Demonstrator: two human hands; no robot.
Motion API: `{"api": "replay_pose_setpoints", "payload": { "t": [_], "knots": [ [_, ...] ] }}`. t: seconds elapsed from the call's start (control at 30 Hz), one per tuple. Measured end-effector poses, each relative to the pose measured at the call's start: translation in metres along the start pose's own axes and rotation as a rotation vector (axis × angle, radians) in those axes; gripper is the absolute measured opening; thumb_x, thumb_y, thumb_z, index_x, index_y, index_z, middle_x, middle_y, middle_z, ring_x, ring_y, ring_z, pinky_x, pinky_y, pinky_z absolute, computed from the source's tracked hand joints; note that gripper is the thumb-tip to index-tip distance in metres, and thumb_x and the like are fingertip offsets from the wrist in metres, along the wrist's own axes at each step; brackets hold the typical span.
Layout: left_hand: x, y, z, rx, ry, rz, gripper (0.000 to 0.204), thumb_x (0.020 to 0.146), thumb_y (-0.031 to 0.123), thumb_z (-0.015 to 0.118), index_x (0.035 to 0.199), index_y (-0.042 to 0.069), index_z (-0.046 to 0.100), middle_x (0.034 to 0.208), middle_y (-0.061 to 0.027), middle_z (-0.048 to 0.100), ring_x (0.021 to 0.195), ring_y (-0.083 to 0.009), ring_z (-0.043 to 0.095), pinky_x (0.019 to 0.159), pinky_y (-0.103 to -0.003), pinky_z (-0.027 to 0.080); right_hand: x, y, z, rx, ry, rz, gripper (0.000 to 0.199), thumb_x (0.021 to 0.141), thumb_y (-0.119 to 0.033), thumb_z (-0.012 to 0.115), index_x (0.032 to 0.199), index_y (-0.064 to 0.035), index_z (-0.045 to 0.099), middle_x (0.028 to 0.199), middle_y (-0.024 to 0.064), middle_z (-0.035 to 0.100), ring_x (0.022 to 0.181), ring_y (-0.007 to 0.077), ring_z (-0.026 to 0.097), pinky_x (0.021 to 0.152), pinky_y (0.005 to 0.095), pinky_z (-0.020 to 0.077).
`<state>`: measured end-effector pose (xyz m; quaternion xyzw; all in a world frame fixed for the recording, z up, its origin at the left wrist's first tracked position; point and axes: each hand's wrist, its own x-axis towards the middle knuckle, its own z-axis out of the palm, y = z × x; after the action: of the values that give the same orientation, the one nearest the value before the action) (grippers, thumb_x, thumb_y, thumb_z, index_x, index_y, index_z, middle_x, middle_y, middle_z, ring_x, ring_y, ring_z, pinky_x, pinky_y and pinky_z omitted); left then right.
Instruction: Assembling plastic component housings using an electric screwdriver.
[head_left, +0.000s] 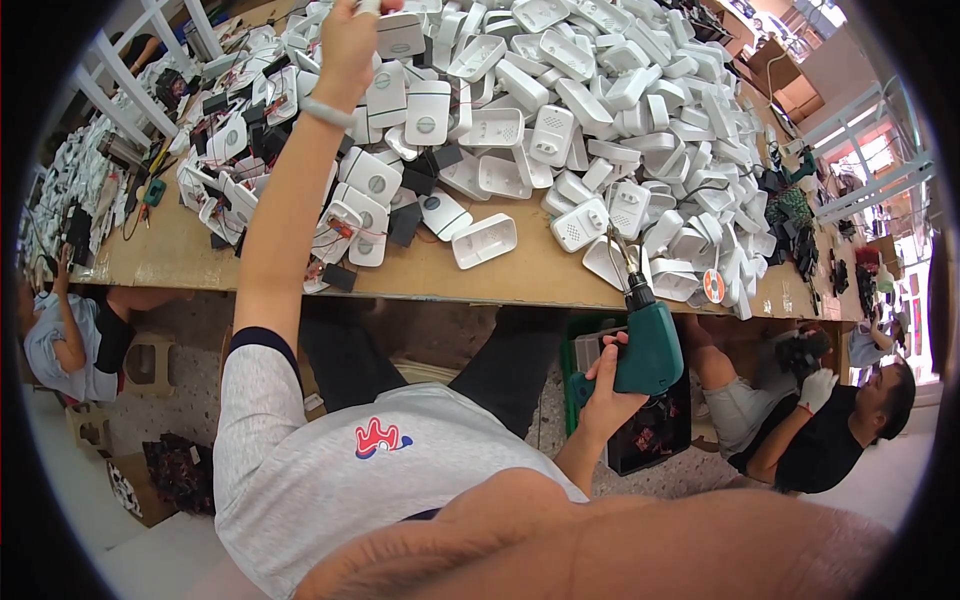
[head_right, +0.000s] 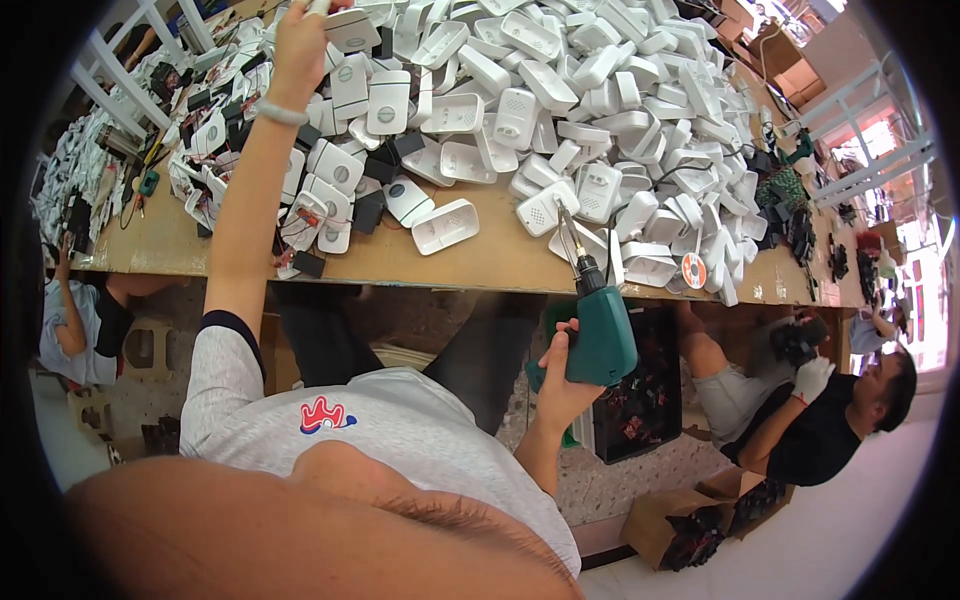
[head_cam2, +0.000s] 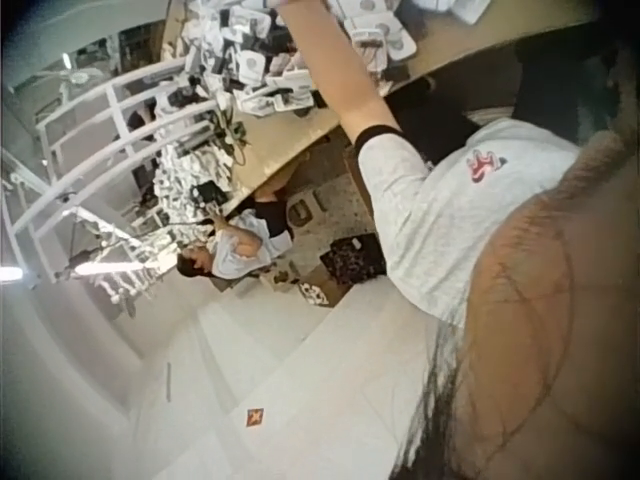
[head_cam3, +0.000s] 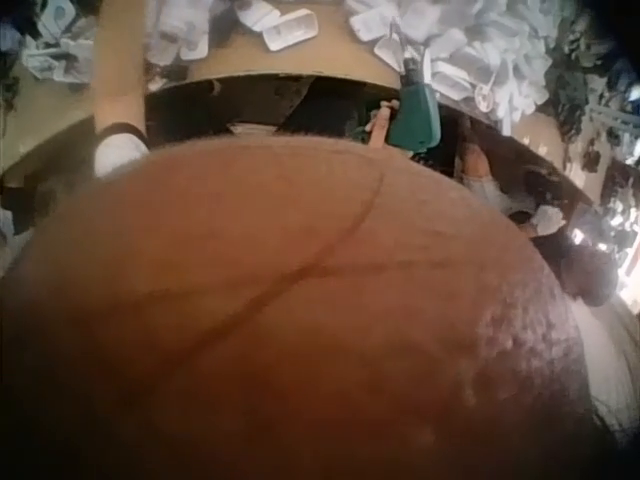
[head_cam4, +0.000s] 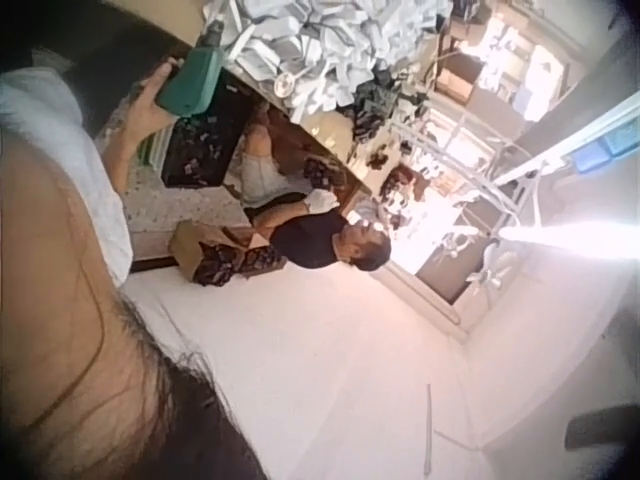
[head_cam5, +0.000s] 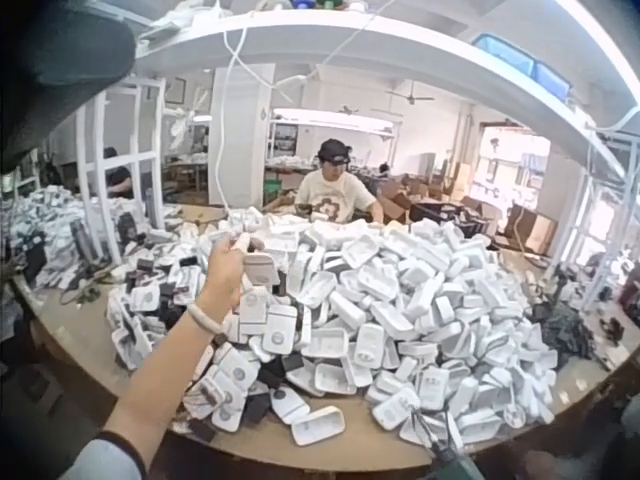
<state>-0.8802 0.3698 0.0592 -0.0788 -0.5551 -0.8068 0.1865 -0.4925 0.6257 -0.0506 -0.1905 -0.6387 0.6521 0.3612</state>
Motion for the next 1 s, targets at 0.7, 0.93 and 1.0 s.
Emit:
{"api": "replay_pose_setpoints", "payload": {
  "t": [0.7,0.93,1.0],
  "knots": [
    [-0.295,-0.09,-0.019,1.207,-0.538,0.579,0.016,0.08,0.004,0.068,0.093,-0.001,0.063,0.081,-0.0136,0.061,0.079,-0.0326,0.056,0.076,-0.043,0.043,0.001,0.053,-0.01,-0.044,-0.229,0.275,0.022,0.085,-0.008,0.074,0.102,0.0027,0.066,0.085,0.0058,0.069,0.061,0.0064,0.058,0.053,0.0211,0.0471],
    [-0.299,-0.095,0.01,1.463,-0.414,0.485,0.011,0.076,0.011,0.069,0.082,0.003,0.065,0.108,-0.0108,0.061,0.11,-0.0307,0.051,0.092,-0.046,0.036,0.011,0.072,-0.013,-0.105,-0.32,0.326,0.02,0.084,-0.009,0.076,0.099,0.0027,0.07,0.094,0.007,0.073,0.082,0.0109,0.067,0.074,0.0255,0.053],
    [-0.297,-0.094,0.016,1.504,-0.38,0.5,0.011,0.075,0.012,0.069,0.081,0.003,0.066,0.116,-0.0098,0.058,0.115,-0.0301,0.048,0.094,-0.047,0.034,0.015,0.08,-0.012,-0.107,-0.349,0.346,0.02,0.084,-0.01,0.076,0.099,0.0024,0.07,0.093,0.0071,0.073,0.082,0.0112,0.067,0.075,0.0258,0.0526]
  ]
}}
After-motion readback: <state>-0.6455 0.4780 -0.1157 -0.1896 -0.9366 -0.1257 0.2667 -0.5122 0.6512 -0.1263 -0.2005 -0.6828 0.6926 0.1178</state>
